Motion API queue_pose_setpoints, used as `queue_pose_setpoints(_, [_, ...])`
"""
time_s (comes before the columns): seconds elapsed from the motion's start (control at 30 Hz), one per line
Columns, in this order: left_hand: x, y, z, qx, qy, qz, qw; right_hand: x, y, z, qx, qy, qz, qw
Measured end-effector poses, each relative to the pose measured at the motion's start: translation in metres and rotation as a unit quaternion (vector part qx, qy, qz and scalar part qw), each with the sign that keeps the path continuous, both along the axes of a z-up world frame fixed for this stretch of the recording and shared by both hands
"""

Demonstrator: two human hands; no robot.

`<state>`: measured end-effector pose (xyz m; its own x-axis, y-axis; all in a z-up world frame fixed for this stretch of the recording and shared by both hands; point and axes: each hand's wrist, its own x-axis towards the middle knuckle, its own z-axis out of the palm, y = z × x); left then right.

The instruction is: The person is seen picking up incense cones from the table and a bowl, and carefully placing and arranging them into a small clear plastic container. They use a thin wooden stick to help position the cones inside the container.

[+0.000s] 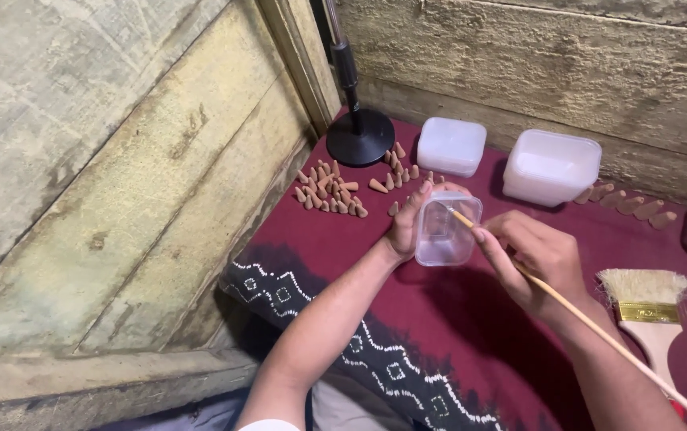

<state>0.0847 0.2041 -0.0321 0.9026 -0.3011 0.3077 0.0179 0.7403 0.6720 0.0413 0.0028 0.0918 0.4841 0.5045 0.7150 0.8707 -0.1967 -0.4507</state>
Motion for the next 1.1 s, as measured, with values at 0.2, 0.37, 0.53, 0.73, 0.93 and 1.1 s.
queue_pose_setpoints(0.2, [0.009,-0.008,-0.016,0.038,0.021,0.09,0.995,0.006,-0.006,-0.022,-0.03,0.091,-0.014,0.995])
queue_pose_setpoints(0.37, [0.009,-0.01,-0.017,0.028,0.013,0.089,0.996,0.003,0.005,-0.004,0.023,0.116,0.004,0.993])
queue_pose_setpoints(0.53, [0.006,-0.011,-0.011,0.04,0.002,0.098,0.994,0.005,-0.005,-0.015,-0.061,0.115,0.017,0.991])
queue_pose_setpoints(0.73, [0.004,-0.009,-0.003,0.057,-0.006,0.11,0.992,0.002,0.001,-0.015,-0.015,0.139,0.018,0.99])
queue_pose_setpoints(0.93, [0.005,-0.01,0.006,0.096,-0.024,0.126,0.987,0.008,-0.009,-0.016,-0.075,0.099,-0.041,0.991])
queue_pose_setpoints(1.1, [0.006,-0.008,0.001,0.122,-0.045,0.16,0.979,0.01,-0.003,-0.017,-0.042,0.217,-0.005,0.975])
